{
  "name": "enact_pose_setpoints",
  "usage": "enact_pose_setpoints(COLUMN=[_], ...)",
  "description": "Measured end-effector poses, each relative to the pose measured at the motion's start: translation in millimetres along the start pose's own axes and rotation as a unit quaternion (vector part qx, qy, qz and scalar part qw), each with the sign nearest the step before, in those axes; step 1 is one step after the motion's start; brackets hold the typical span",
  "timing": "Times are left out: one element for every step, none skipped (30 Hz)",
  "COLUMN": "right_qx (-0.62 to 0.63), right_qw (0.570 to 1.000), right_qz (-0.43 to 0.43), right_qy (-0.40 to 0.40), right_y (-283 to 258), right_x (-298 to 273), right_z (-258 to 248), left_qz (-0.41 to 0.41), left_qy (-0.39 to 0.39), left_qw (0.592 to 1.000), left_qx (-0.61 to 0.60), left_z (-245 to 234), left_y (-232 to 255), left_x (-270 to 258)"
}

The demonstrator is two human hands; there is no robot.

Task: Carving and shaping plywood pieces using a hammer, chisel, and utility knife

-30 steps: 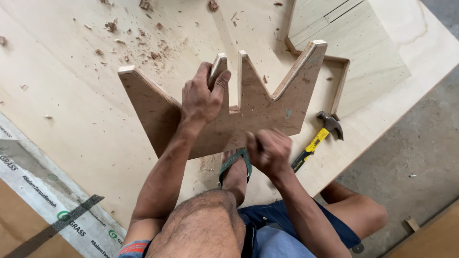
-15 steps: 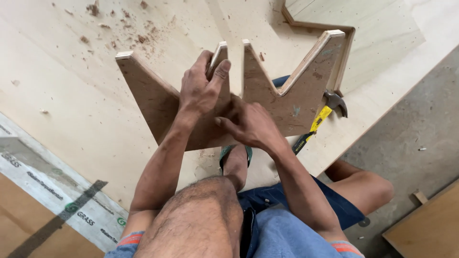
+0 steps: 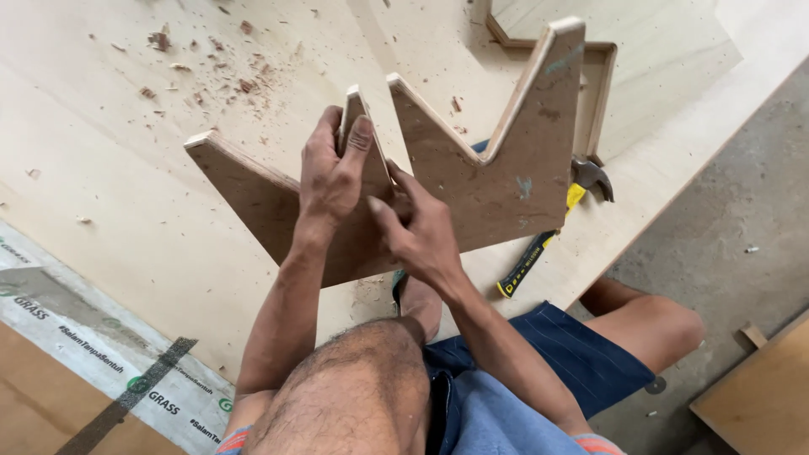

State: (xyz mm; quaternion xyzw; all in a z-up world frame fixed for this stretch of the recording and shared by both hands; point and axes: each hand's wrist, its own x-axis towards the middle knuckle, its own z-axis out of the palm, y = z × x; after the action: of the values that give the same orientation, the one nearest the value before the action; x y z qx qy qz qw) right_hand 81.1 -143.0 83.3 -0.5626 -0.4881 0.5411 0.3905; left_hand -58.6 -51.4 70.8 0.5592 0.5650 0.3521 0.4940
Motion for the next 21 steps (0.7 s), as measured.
enact_pose_setpoints(right_qx=[0.007, 0.014, 0.012, 0.021, 0.031, 0.029, -0.056, -0.140, -0.140, -0.193, -0.246, -0.245, -0.291, -0.337, -0.339, -0.345, -0.348, -0.347, -0.341, -0.336, -0.333], right_qw=[0.997, 0.988, 0.989, 0.988, 0.987, 0.988, 0.961, 0.913, 0.913, 0.887, 0.854, 0.855, 0.843, 0.829, 0.827, 0.821, 0.816, 0.814, 0.821, 0.828, 0.827], right_qz=[-0.017, -0.034, -0.036, -0.053, -0.066, -0.066, -0.147, -0.224, -0.225, -0.282, -0.336, -0.335, -0.336, -0.336, -0.339, -0.341, -0.347, -0.353, -0.345, -0.337, -0.344], right_qy=[0.075, 0.149, 0.146, 0.143, 0.141, 0.138, 0.228, 0.312, 0.309, 0.310, 0.311, 0.310, 0.302, 0.294, 0.295, 0.301, 0.305, 0.304, 0.300, 0.296, 0.294], right_y=[14, 27, 21, 15, 10, 16, 23, 29, 35, 40, 46, 44, 41, 38, 45, 52, 58, 45, 32, 19, 22], right_x=[-8, -15, -25, -34, -46, -37, -28, -18, -3, 12, 26, 29, 36, 43, 44, 44, 47, 42, 37, 31, 30], right_z=[2, 3, 1, -1, -3, -3, -4, -5, -10, -14, -18, -17, -19, -20, -20, -19, -17, -17, -16, -14, -13], left_qz=[0.001, 0.001, 0.002, 0.005, 0.006, 0.004, 0.004, 0.003, 0.002, -0.004, -0.011, -0.012, -0.014, -0.015, -0.011, -0.037, -0.062, -0.058, -0.083, -0.108, -0.104], left_qy=[0.006, 0.012, 0.016, 0.028, 0.038, 0.040, 0.045, 0.050, 0.053, 0.047, 0.040, 0.041, 0.033, 0.026, 0.026, 0.018, 0.015, 0.020, 0.017, 0.014, 0.021], left_qw=[1.000, 1.000, 1.000, 0.999, 0.998, 0.998, 0.998, 0.997, 0.997, 0.998, 0.998, 0.998, 0.998, 0.996, 0.997, 0.995, 0.992, 0.993, 0.990, 0.987, 0.987], left_qx=[0.010, 0.020, 0.018, 0.034, 0.050, 0.049, 0.054, 0.058, 0.058, 0.050, 0.041, 0.041, 0.061, 0.080, 0.077, 0.092, 0.107, 0.105, 0.113, 0.121, 0.121], left_z=[-1, -2, -4, -6, -8, -9, -9, -10, -8, -5, -3, -2, 1, 4, 7, 9, 9, 14, 17, 20, 19], left_y=[1, 1, -4, -9, -14, -16, -17, -19, -12, -6, 1, 3, 7, 11, 8, 5, 3, 4, 5, 5, 6], left_x=[-2, -3, 0, 4, 4, 4, 4, 4, 2, -1, -4, -9, -10, -11, -11, -12, -12, -12, -13, -14, -14])
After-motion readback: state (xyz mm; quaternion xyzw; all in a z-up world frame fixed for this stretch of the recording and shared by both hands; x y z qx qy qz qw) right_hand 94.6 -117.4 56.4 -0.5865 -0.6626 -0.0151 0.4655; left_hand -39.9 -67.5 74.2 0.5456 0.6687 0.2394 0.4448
